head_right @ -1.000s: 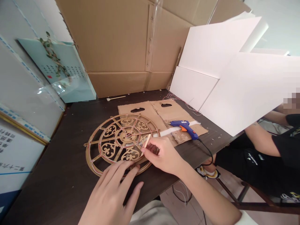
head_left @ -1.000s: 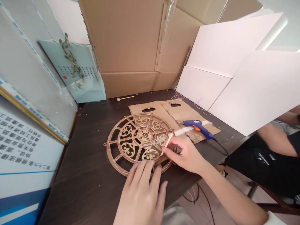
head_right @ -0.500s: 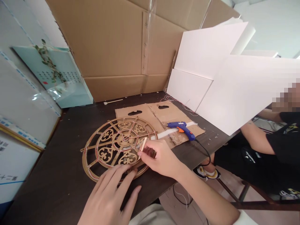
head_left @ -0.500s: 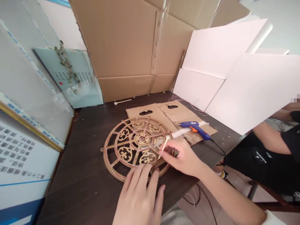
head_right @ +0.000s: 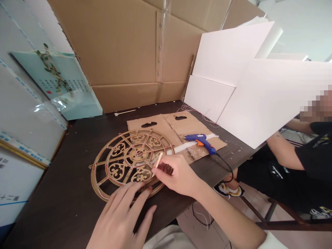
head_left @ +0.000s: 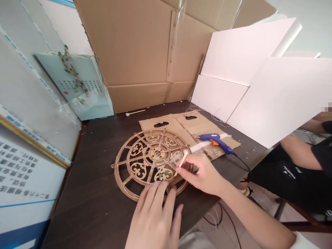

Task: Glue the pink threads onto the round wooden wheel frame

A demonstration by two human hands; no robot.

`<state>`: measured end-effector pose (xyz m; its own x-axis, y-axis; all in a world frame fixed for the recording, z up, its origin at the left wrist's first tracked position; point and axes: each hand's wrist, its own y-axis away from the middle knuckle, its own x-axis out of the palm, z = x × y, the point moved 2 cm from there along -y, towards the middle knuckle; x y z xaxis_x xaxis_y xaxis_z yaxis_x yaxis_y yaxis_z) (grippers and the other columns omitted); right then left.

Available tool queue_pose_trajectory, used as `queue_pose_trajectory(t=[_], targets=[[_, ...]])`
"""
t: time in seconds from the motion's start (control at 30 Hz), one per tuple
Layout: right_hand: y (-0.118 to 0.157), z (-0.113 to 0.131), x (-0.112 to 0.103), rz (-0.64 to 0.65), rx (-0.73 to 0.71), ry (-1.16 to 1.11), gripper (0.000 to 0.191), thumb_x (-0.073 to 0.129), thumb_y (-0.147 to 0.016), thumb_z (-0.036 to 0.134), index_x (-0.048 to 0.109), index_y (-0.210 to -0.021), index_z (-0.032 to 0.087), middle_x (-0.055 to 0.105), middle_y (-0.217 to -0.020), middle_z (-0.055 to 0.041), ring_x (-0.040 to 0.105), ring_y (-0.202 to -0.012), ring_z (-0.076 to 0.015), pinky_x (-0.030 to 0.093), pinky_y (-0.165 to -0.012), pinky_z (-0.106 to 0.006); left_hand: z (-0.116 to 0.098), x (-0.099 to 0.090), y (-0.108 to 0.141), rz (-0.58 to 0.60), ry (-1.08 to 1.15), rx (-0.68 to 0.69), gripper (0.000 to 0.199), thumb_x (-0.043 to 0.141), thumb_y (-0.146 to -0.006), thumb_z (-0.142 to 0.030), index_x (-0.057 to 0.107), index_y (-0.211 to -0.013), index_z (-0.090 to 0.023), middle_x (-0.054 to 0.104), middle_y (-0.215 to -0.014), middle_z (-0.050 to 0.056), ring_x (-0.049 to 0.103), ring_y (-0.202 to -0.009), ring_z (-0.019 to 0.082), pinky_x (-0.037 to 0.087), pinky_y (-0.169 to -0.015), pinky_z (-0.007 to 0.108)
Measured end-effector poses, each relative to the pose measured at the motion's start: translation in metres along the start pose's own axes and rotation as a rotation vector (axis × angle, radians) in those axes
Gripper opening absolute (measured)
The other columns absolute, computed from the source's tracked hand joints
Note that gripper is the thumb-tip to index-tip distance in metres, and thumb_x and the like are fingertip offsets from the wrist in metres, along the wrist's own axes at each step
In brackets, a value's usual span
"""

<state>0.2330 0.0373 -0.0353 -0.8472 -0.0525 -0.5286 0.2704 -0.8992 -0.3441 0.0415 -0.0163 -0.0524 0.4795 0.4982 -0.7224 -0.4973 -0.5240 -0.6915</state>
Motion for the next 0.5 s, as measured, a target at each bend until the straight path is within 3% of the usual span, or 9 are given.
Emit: queue_pose_trajectory(t=[0.5], targets=[[0.0013,-0.0007,0.0008,0.001,0.010,-0.007,0.015,0.070,-0.095,0.029,0.072,-0.085,0.019,0.072,-0.078,-0.0038,0.063,-0.068,-0.0166,0.052,-0.062,-0.026,0.0009,-0.0003,0.0002,0.022,0.011,-0.009,0.023,0.051,-0.096,-0.016,0.068,-0.111,-0.016,0.074,-0.110,0.011,0.071,-0.100,0.027,0.058,-0.084,0.043]])
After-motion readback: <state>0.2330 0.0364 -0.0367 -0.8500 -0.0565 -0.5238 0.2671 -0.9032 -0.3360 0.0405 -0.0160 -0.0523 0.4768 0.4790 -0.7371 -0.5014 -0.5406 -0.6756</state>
